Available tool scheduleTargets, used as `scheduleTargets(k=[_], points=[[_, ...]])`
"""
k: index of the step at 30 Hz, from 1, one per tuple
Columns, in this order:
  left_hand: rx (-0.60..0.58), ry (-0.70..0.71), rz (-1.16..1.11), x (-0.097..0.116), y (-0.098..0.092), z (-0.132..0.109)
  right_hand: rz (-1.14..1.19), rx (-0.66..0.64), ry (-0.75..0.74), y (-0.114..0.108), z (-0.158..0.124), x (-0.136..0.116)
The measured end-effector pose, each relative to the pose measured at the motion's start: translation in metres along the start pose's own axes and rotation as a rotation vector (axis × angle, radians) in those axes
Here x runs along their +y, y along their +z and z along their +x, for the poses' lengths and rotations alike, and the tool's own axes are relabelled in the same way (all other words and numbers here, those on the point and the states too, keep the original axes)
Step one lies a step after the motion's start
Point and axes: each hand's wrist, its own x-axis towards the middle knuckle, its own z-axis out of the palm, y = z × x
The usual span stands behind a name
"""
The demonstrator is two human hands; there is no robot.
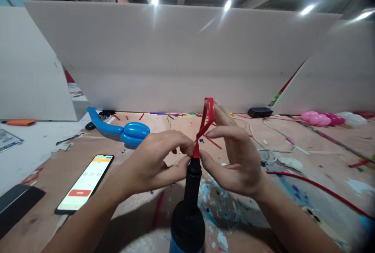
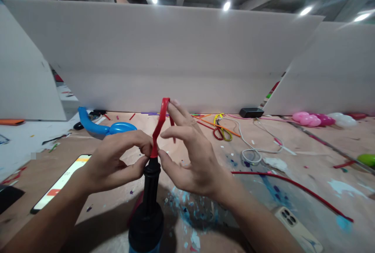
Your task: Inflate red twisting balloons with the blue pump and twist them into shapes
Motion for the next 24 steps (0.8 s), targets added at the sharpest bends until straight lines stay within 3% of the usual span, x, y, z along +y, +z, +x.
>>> scheduleTargets(k=[7,17,24], points=[[-0.033,-0.002,-0.009,-0.0003,-0.0002,0.0016,-0.107,-0.071,-0.124,-0.0063,0.0029,-0.0054],[-0.124,-0.132,-0.05,-0.0042,0.0008,0.0006,-0.173,-0.114,-0.16,-0.0088,0.0038,0.003],[-0.127,-0.155,-0.087,-0.0029,0.0024,-0.001,-0.148,-0.129,-0.121,-0.0095,0.0066,0.0013]])
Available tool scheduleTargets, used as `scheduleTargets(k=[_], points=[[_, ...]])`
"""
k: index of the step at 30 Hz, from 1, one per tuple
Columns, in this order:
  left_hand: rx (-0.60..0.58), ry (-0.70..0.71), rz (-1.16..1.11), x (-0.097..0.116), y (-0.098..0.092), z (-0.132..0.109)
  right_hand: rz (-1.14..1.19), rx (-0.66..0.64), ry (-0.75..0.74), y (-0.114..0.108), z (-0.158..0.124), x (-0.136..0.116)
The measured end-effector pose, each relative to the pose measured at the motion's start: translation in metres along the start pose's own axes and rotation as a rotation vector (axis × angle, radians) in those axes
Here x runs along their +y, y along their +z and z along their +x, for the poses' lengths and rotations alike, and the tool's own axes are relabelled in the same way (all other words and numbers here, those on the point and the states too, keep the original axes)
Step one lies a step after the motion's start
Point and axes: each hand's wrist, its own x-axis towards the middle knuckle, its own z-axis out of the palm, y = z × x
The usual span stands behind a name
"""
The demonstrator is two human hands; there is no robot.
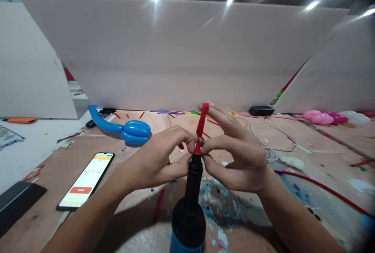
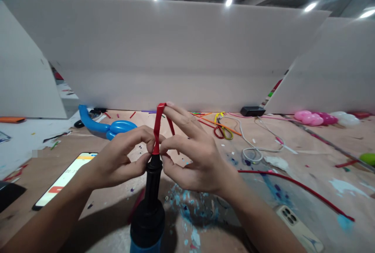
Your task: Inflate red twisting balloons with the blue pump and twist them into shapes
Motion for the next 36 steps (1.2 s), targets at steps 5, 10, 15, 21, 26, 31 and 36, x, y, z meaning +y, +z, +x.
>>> scheduleTargets(k=[5,10,15,21,26,31,36], points=[[0.007,-0.006,0.008,-0.0012,0.0021,0.0017,-0.033,-0.01,0.009,-0.0021,0.0004,0.0008],[0.021,0.004,0.039,-0.0011,0.0025,0.0025,-0.044,-0.039,0.002,-0.0024,0.0017,0.0009],[0.05,0.055,0.04,-0.0013,0.0031,0.0024,-0.024,0.002,0.001,-0.0008,0.003,0.0003],[0.067,0.141,0.057,-0.0008,0.0019,0.0029,-0.001,-0.003,-0.001,-0.0012,0.0017,-0.0017],[0.05,0.161,0.086,0.0025,0.0002,0.0026,0.01,-0.025,-0.016,-0.0014,0.0011,-0.002],[0.023,0.158,0.096,0.0045,-0.0017,0.0019,0.025,-0.044,-0.019,-0.0009,0.0005,-0.0018],[0.004,0.146,0.108,0.0053,-0.0042,0.001,0.037,-0.048,-0.041,-0.0014,0.0002,-0.0029]])
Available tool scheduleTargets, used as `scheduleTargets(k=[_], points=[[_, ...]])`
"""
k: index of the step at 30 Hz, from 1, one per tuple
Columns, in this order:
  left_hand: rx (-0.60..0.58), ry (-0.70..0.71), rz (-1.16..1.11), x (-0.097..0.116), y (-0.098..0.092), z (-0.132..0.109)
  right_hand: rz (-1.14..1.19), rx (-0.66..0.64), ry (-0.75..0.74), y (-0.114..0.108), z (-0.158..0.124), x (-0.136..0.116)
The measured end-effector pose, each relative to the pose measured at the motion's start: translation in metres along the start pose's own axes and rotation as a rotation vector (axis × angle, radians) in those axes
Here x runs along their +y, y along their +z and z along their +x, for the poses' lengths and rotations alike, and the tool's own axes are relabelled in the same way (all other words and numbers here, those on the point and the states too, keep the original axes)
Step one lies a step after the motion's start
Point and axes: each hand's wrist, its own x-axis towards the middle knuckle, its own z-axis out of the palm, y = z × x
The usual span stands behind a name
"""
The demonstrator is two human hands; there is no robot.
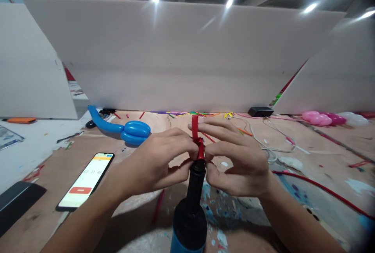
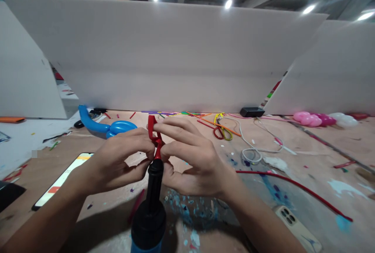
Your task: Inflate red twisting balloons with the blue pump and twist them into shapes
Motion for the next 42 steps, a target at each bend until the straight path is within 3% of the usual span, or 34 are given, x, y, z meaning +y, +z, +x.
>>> scheduleTargets(k=[11,15,24,36,42], points=[[-0.092,-0.017,-0.009,0.002,-0.01,-0.003,0.035,-0.053,-0.025,0.0,0.0,-0.001],[-0.023,-0.064,-0.023,0.001,-0.007,-0.002,0.044,-0.01,-0.005,0.002,0.001,-0.001],[0.062,-0.16,-0.381,-0.003,0.007,0.0,0.047,0.04,0.029,0.004,0.0,0.0],[0.094,-0.155,-0.395,0.001,0.007,-0.001,0.056,0.037,0.02,0.003,0.0,-0.001],[0.102,-0.267,-0.422,0.011,0.007,-0.001,0.08,0.041,0.028,0.002,0.0,0.0]])
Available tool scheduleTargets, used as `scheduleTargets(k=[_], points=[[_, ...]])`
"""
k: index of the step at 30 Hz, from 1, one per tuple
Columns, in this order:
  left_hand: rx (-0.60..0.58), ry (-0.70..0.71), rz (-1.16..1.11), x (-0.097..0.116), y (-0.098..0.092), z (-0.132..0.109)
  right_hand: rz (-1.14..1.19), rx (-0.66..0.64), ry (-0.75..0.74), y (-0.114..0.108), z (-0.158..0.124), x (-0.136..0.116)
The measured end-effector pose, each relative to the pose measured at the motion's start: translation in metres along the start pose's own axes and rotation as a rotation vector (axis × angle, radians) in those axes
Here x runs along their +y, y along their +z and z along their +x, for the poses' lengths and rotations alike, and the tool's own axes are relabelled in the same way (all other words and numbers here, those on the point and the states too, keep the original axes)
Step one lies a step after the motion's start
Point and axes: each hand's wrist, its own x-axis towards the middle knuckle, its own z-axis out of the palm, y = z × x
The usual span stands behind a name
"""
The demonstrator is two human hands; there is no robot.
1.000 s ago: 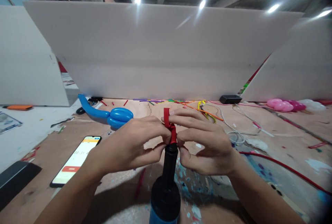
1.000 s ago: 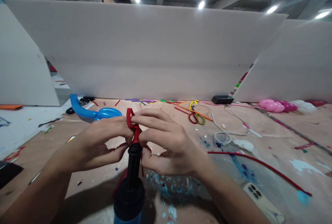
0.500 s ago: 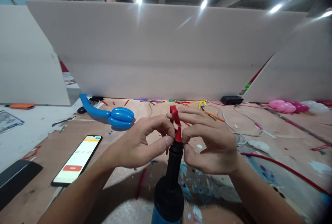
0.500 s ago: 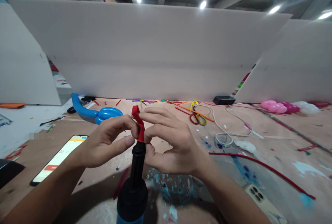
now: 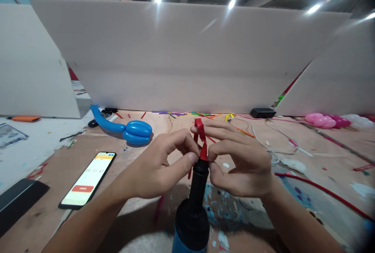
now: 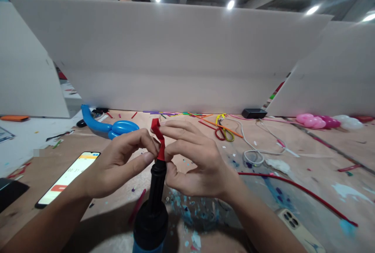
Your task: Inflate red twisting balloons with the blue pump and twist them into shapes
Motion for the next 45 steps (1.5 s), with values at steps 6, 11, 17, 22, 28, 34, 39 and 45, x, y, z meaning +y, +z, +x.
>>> scheduleTargets(k=[6,11,17,22,28,34,39,45], points=[[0.001,-0.106,-0.01,0.005,0.001,-0.002,0.012,0.003,-0.006,0.001,0.002,0.0],[0.004,-0.108,-0.017,0.006,0.002,-0.002,0.019,-0.003,-0.003,0.0,0.002,0.0],[0.023,-0.067,-0.109,0.004,0.006,0.002,0.011,0.0,-0.007,-0.001,0.001,0.0],[-0.014,-0.088,-0.222,-0.004,0.005,0.004,-0.004,-0.015,0.001,-0.002,0.0,0.001],[-0.081,-0.12,-0.617,-0.027,0.013,0.012,-0.035,-0.013,0.004,-0.006,0.0,0.001],[-0.195,-0.292,-0.999,-0.043,0.044,0.017,-0.055,-0.074,0.072,-0.012,-0.001,0.0],[-0.18,-0.44,-1.309,-0.046,0.072,0.016,-0.05,-0.242,0.237,-0.023,-0.003,0.014],[-0.066,-0.699,-1.391,-0.062,0.069,0.036,0.239,-0.272,0.702,-0.014,-0.022,0.083]])
